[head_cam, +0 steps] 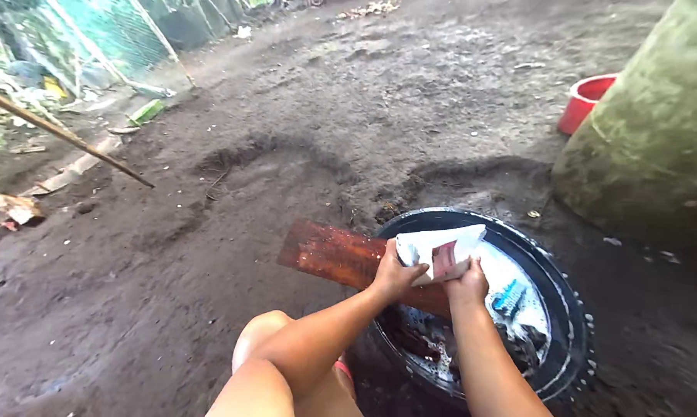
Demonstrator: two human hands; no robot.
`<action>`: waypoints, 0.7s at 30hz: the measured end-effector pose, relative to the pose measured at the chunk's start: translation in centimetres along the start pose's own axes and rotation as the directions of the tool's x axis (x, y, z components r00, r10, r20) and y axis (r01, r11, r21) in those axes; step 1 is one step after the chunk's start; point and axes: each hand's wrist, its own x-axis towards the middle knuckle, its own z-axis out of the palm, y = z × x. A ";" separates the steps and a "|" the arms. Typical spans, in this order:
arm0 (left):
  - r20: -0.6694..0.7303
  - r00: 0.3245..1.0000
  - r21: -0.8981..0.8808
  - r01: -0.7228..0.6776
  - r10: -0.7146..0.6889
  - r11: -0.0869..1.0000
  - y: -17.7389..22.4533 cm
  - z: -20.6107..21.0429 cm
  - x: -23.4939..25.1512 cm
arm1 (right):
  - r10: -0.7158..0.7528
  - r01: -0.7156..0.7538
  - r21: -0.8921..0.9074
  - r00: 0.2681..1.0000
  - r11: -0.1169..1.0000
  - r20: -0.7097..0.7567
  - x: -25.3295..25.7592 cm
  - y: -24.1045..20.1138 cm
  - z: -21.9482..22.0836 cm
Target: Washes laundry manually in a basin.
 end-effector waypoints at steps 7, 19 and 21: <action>-0.042 0.985 -0.155 0.161 -0.170 0.975 -2.4 -0.2 -0.5 | -0.035 0.033 0.047 0.998 0.998 0.051 0.3 -1.1 -0.1; 0.029 0.939 -0.083 0.343 -0.342 0.936 -5.6 -2.8 -1.2 | -0.008 0.010 -0.059 0.999 0.998 0.037 -0.1 1.7 -2.2; 0.038 0.918 -0.016 0.395 -0.394 0.919 -6.8 -3.9 -1.8 | 0.032 -0.033 -0.124 0.999 0.992 -0.010 -0.5 3.2 -3.3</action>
